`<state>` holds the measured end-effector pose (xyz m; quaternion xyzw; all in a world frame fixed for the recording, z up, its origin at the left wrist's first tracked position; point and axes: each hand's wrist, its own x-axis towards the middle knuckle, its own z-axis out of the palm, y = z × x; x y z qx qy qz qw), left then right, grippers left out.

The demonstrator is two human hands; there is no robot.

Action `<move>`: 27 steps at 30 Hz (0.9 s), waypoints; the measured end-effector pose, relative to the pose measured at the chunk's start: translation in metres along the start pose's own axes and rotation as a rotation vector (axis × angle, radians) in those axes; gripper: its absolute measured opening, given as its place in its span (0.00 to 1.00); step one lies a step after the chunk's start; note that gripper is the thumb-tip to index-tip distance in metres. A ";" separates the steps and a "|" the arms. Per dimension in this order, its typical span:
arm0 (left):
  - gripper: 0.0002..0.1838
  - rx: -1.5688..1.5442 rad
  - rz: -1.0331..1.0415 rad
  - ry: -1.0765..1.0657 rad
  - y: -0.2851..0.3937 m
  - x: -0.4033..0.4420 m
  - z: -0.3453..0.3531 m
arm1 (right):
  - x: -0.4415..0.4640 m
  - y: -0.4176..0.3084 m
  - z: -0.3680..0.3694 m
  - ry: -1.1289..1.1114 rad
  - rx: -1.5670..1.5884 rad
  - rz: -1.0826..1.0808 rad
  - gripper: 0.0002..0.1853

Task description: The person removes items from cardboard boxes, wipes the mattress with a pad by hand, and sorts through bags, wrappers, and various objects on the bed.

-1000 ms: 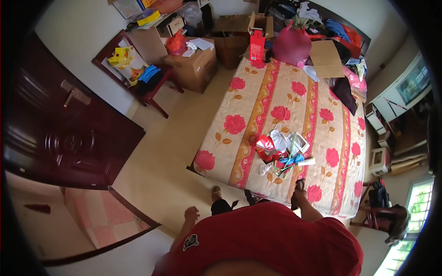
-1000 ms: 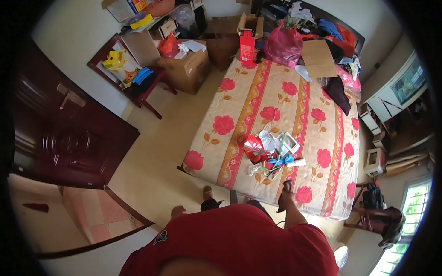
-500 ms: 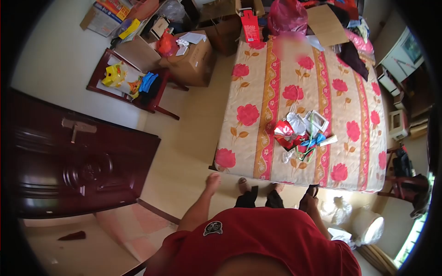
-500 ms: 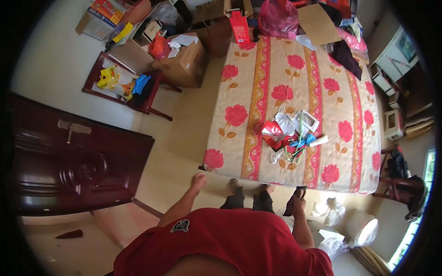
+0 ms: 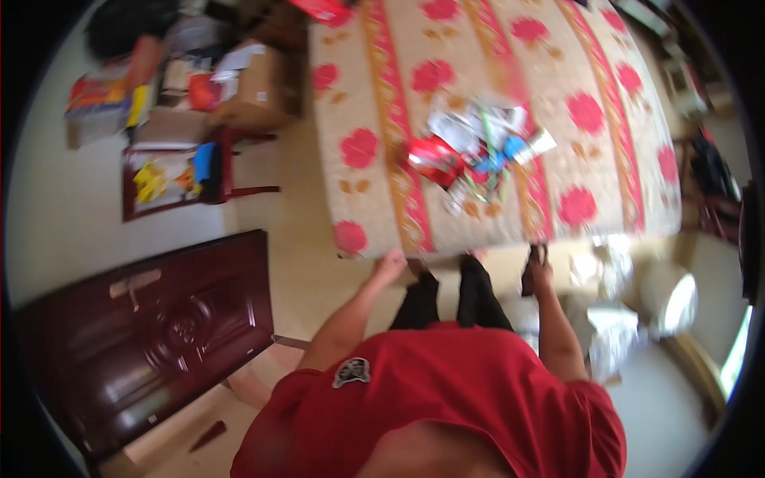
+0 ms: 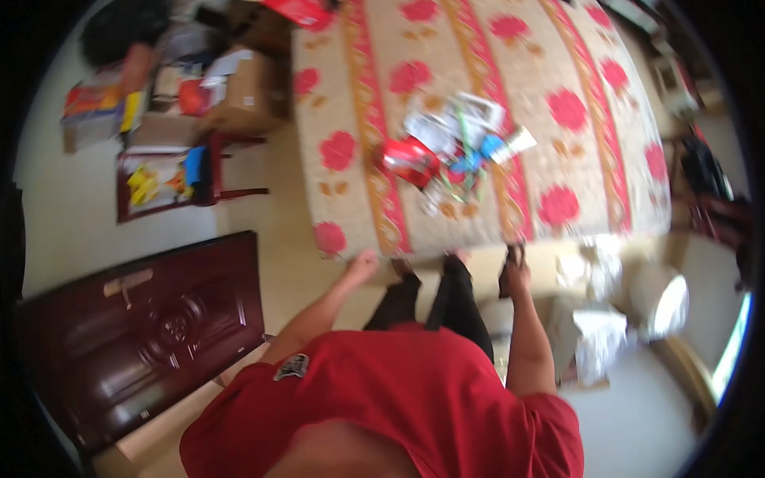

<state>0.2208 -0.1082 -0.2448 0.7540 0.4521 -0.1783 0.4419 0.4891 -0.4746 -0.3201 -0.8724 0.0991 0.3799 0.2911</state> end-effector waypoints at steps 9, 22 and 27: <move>0.27 0.226 0.230 0.082 0.098 0.082 -0.012 | 0.054 -0.009 -0.085 0.355 -0.207 0.024 0.28; 0.56 0.880 0.343 0.133 0.192 0.228 -0.020 | 0.152 -0.072 -0.077 0.757 -0.253 0.287 0.40; 0.40 0.858 0.422 0.124 0.166 0.250 -0.023 | 0.169 -0.088 -0.053 0.857 -0.221 0.255 0.31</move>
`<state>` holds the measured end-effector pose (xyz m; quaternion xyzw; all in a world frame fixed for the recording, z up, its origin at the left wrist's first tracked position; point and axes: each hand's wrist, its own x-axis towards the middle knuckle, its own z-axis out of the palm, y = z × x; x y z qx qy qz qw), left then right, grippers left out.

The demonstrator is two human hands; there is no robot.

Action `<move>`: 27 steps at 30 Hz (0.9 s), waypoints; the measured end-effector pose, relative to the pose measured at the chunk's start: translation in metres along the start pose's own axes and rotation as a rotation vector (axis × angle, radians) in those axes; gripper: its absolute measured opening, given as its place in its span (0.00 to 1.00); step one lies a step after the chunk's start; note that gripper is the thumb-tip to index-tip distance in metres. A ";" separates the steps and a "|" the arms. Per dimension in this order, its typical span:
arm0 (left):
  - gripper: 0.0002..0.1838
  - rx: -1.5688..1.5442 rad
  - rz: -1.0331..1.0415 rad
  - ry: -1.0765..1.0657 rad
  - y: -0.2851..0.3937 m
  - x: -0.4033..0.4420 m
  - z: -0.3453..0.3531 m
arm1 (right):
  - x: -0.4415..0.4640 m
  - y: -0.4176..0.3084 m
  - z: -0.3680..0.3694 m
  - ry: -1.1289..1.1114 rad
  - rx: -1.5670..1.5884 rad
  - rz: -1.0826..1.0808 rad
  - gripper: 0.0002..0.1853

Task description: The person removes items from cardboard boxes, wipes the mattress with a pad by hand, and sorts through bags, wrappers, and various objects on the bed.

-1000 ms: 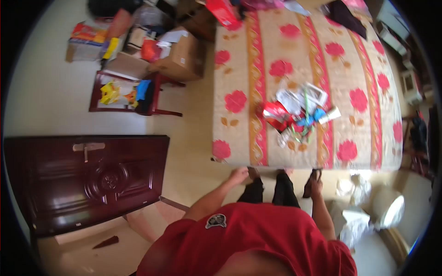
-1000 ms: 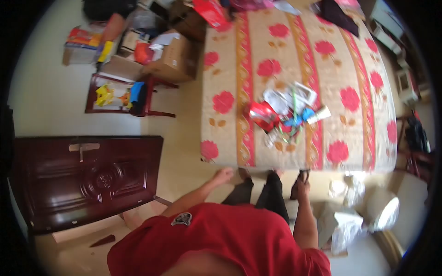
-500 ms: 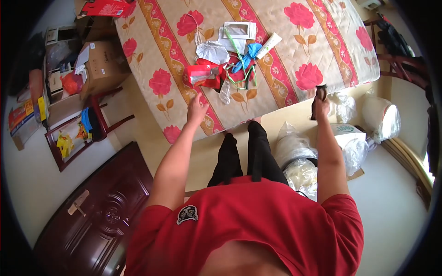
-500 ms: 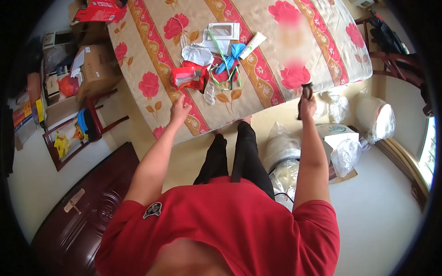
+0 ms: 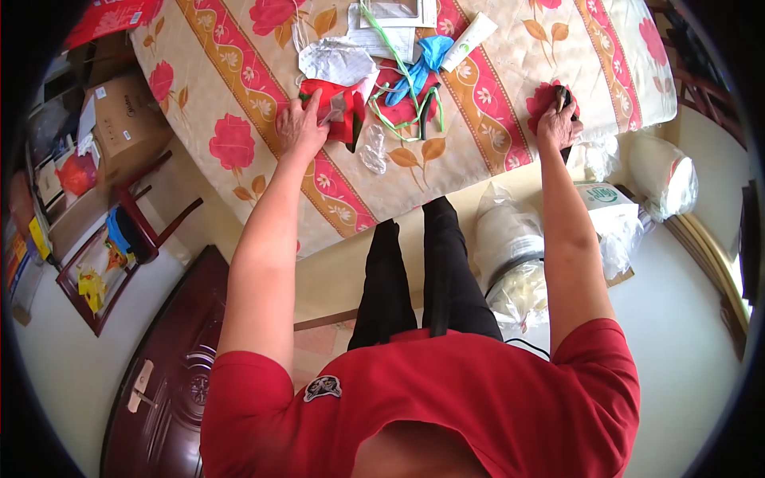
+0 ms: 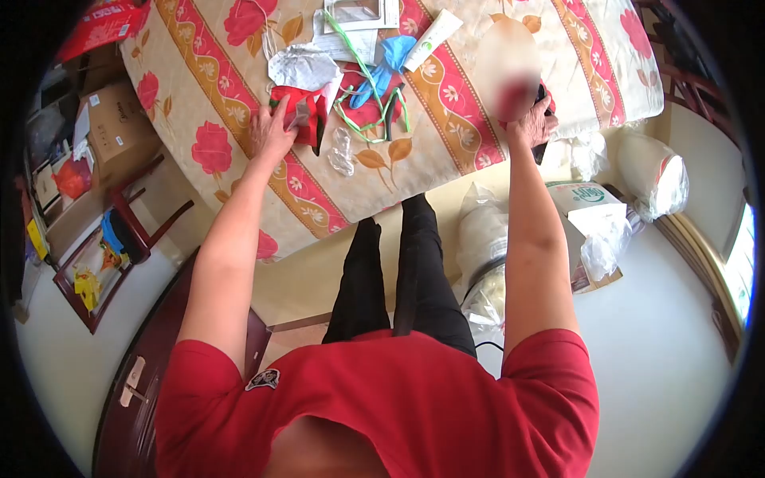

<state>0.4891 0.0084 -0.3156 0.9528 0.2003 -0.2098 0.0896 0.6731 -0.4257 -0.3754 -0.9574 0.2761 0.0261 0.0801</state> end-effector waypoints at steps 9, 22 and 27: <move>0.31 -0.222 -0.013 0.485 -0.059 -0.033 0.013 | -0.058 -0.156 0.032 -0.027 0.212 -0.330 0.23; 0.37 -0.315 -0.390 0.523 -0.137 -0.047 0.015 | -0.207 -0.184 0.016 -0.301 0.706 -0.849 0.16; 0.48 -0.193 -0.346 0.232 -0.146 -0.043 0.017 | -0.061 -0.064 -0.011 0.171 0.737 -0.725 0.11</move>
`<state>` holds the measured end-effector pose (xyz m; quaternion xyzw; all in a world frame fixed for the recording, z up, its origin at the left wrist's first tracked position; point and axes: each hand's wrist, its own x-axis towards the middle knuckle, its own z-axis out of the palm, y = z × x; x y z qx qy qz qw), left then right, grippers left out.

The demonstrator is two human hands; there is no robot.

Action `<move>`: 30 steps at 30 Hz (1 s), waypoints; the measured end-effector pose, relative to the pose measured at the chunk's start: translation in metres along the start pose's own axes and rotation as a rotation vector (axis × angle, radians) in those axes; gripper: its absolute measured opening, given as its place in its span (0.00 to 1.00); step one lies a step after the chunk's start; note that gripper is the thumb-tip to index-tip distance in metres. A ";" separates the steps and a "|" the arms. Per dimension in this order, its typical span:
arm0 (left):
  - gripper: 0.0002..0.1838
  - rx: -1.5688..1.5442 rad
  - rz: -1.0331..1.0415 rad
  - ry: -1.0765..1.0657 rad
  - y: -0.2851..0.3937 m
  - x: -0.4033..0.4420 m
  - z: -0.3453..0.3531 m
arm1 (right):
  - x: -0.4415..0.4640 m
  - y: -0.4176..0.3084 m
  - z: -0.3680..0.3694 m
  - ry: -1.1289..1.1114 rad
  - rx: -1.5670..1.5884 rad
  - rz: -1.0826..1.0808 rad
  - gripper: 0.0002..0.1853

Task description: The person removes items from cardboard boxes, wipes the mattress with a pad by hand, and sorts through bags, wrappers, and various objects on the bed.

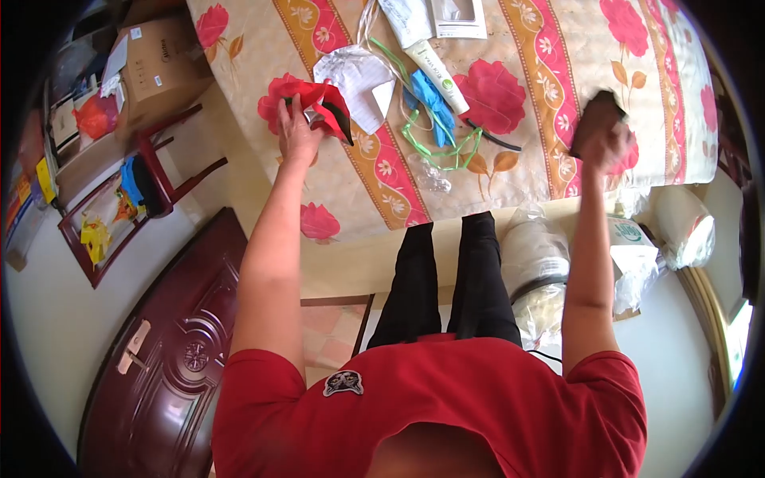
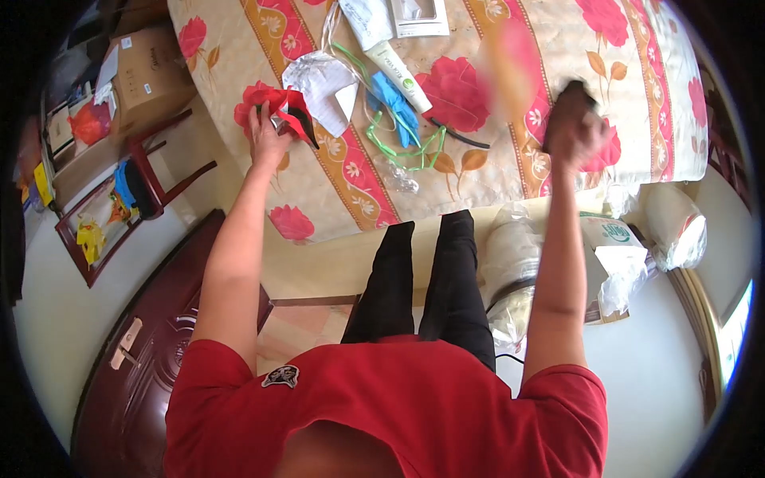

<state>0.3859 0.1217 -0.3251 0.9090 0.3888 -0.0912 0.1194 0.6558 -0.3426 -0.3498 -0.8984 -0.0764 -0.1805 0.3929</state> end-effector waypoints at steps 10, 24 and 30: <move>0.67 0.176 -0.260 -0.366 0.028 0.035 0.010 | -0.102 0.010 0.038 -0.090 -0.918 0.100 0.27; 0.66 0.246 -0.353 -0.480 0.045 0.041 0.000 | 0.029 0.008 0.015 0.006 -0.440 -0.155 0.05; 0.66 0.251 -0.342 -0.463 0.042 0.041 0.005 | 0.148 0.058 0.076 0.037 -0.673 0.720 0.17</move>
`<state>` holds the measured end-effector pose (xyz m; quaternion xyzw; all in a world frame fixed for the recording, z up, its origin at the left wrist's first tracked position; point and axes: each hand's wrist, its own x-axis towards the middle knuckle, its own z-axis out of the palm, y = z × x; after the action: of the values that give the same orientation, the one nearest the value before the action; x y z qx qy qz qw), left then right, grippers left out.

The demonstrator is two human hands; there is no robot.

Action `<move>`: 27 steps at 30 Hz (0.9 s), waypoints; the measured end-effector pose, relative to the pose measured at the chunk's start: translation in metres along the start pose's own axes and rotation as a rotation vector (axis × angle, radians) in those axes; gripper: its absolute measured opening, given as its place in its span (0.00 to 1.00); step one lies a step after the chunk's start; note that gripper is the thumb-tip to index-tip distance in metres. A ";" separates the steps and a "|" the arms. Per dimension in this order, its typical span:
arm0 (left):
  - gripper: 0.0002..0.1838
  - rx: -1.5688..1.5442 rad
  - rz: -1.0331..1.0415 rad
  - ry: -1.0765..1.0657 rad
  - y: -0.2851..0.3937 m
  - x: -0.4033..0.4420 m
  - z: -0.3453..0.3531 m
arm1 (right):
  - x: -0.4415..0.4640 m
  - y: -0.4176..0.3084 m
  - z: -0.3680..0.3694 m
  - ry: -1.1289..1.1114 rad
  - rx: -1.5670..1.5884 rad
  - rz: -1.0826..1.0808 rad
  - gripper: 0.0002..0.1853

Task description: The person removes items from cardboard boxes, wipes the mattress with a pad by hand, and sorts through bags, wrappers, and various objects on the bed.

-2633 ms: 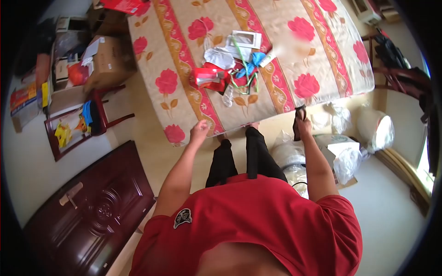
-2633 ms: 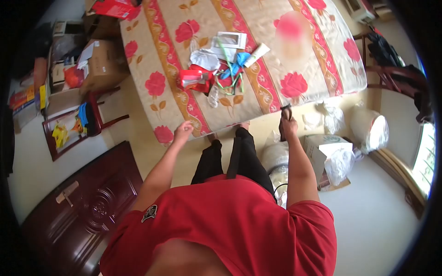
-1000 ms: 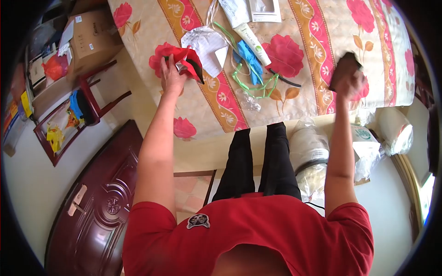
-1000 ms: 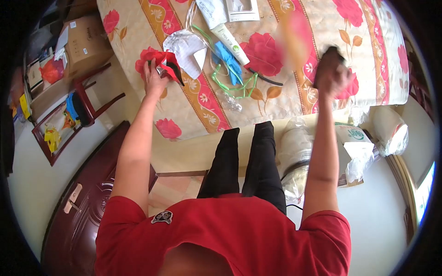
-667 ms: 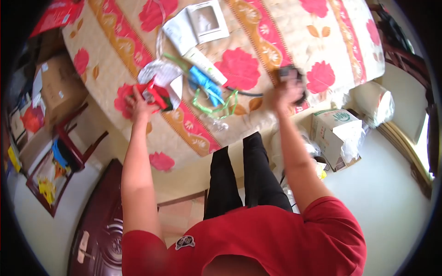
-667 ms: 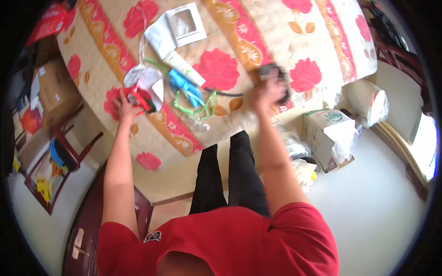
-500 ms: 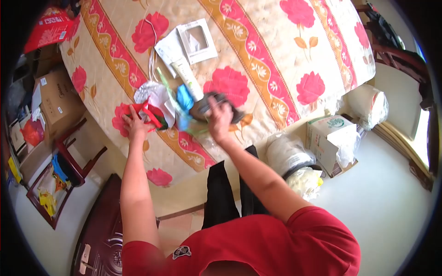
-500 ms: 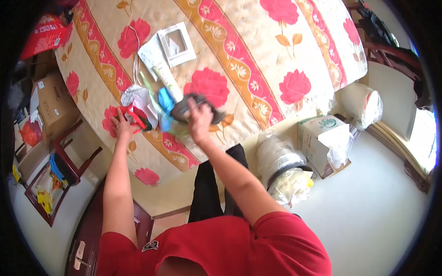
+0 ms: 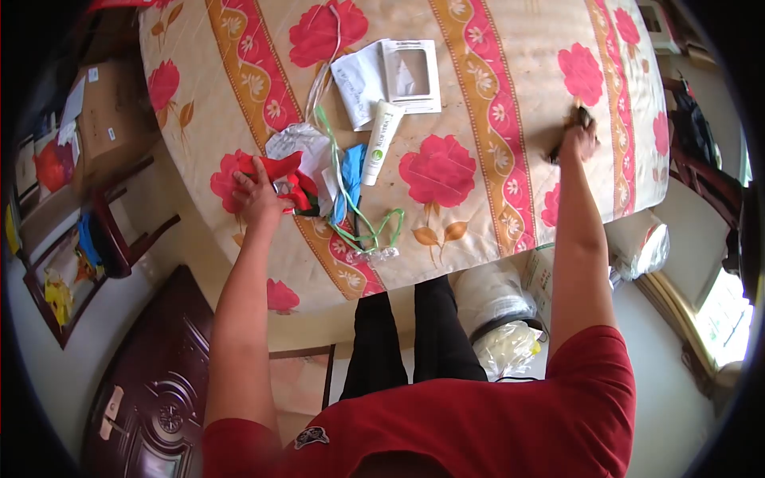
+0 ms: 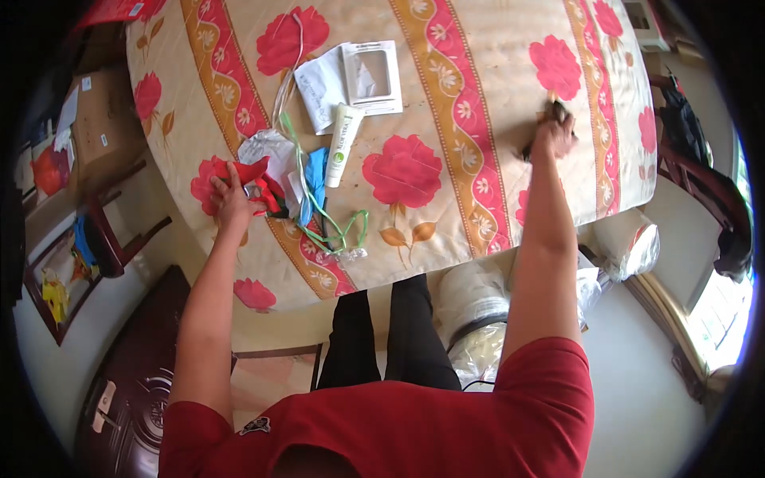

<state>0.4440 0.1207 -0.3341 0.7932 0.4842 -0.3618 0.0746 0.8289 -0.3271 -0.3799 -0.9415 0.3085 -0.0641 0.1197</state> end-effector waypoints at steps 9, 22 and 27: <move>0.67 0.020 0.006 0.021 -0.001 0.000 0.004 | -0.231 -0.162 0.048 -0.239 0.437 -1.141 0.15; 0.64 -0.036 -0.004 -0.034 0.004 -0.004 -0.008 | -0.137 -0.039 -0.038 -0.012 0.393 -1.179 0.12; 0.64 -0.035 -0.008 -0.037 0.006 -0.007 -0.010 | -0.041 0.002 0.019 0.027 0.386 -0.373 0.15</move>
<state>0.4521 0.1174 -0.3235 0.7830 0.4922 -0.3681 0.0959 0.7984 -0.3011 -0.4005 -0.9408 0.1131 -0.1554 0.2790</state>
